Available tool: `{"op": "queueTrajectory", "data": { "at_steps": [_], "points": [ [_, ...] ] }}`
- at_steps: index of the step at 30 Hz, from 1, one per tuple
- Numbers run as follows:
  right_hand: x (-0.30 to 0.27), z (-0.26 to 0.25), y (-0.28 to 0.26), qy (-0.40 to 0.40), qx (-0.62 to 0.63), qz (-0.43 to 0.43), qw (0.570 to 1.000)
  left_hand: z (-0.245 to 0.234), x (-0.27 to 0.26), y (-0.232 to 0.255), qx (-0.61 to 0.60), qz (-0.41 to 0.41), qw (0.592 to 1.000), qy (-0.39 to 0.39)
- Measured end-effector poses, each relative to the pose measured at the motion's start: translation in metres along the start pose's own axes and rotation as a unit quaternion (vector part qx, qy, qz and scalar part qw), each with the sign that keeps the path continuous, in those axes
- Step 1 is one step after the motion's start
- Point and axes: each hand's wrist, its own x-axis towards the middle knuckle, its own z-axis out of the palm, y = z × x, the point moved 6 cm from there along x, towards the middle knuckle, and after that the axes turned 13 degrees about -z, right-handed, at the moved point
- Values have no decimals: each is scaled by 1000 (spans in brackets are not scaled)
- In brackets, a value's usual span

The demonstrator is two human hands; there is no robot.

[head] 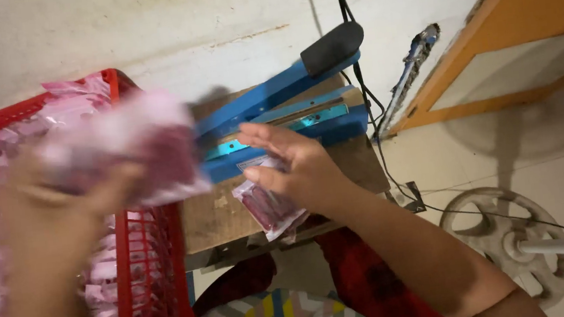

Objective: The person seals small pink plastic bags containing food sticks using a manual heat-sealing machine, taking them from a red basket and moving them to a blue bin after sealing.

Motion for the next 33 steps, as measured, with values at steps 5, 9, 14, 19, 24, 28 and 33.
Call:
{"op": "queueTrajectory", "data": {
  "at_steps": [5, 9, 14, 19, 24, 28, 33],
  "points": [
    [2, -8, -9, -24, 54, 30, 998, 86, -33, -33, -129, 59, 972, -186],
    [-23, -23, 35, 144, 186, 33, 971, 145, -22, -87, -273, 65, 947, -153],
    [-34, -41, 21, 103, 76, -12, 992, 193, -19, -131, -511, 33, 848, -135],
    [-47, -53, 34, 91, 74, -51, 992, 169, -35, -102, -411, 119, 902, -66],
    [-51, -57, 24, 97, 47, -81, 991, 151, -61, -70, -273, 300, 913, 35],
    [-55, -60, 15, 118, 45, -101, 987, 129, -77, -49, -152, 447, 866, 162],
    [-60, -65, 18, 126, 41, -109, 985, 121, -88, -51, -95, 491, 842, 201]
  ]
}}
